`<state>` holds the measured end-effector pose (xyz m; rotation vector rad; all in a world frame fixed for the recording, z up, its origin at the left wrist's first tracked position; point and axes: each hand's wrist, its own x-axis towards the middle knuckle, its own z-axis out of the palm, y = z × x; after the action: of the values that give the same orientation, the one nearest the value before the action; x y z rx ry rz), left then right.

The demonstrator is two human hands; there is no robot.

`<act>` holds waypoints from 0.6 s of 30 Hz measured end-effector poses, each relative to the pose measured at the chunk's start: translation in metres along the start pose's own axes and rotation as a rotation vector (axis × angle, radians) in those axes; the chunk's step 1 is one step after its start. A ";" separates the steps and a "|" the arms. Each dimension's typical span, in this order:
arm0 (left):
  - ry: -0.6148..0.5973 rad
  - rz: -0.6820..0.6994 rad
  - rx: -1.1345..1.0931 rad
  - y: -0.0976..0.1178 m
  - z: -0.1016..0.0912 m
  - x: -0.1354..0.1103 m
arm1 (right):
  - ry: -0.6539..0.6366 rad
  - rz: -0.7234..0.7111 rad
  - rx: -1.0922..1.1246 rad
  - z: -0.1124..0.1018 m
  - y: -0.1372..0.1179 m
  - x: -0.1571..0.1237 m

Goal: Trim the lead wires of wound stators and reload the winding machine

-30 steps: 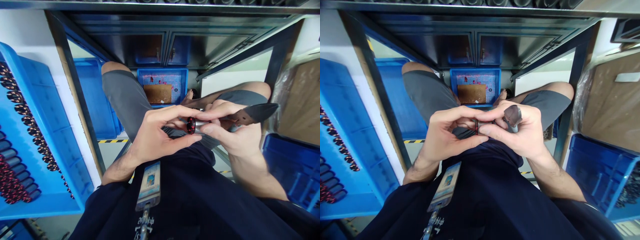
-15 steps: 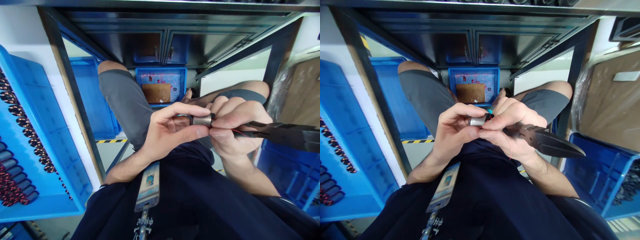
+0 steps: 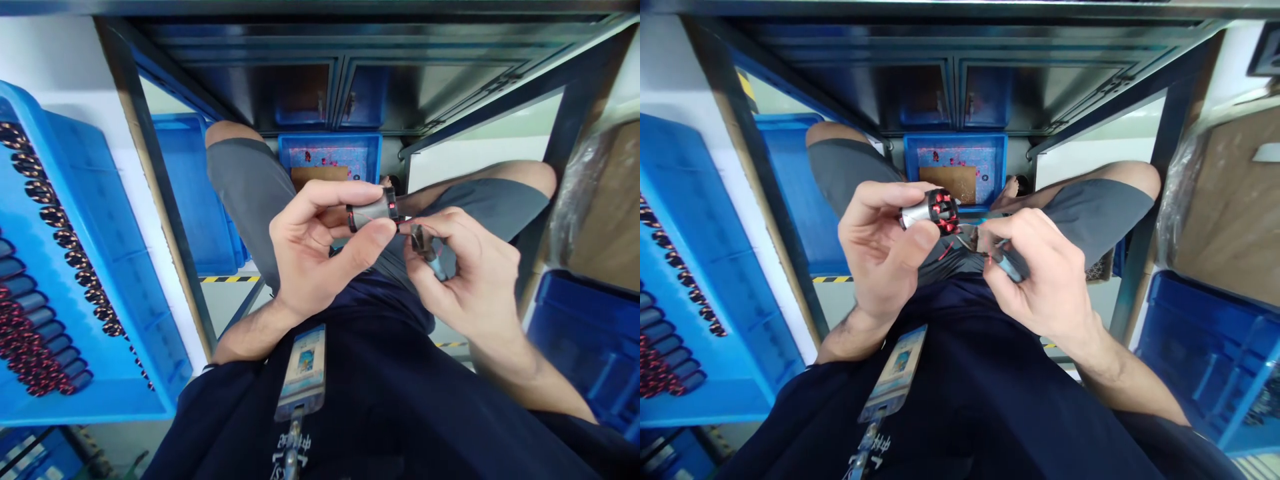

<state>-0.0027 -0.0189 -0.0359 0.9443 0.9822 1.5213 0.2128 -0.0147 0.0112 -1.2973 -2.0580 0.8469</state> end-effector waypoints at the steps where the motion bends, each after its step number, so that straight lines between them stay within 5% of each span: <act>1: -0.014 -0.003 0.023 0.003 0.001 0.000 | 0.005 -0.012 -0.004 0.001 0.000 0.002; 14: -0.006 -0.020 0.099 0.006 0.001 -0.011 | -0.001 0.001 -0.027 0.009 0.003 0.004; 16: 0.023 0.022 0.154 0.013 -0.015 -0.016 | -0.039 0.044 0.002 0.014 0.012 0.002; 18: 0.064 0.117 0.312 0.031 -0.050 -0.019 | -0.087 0.130 -0.015 0.019 0.024 0.000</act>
<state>-0.0569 -0.0472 -0.0256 1.1957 1.2536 1.5290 0.2125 -0.0105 -0.0196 -1.4385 -2.0681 0.9622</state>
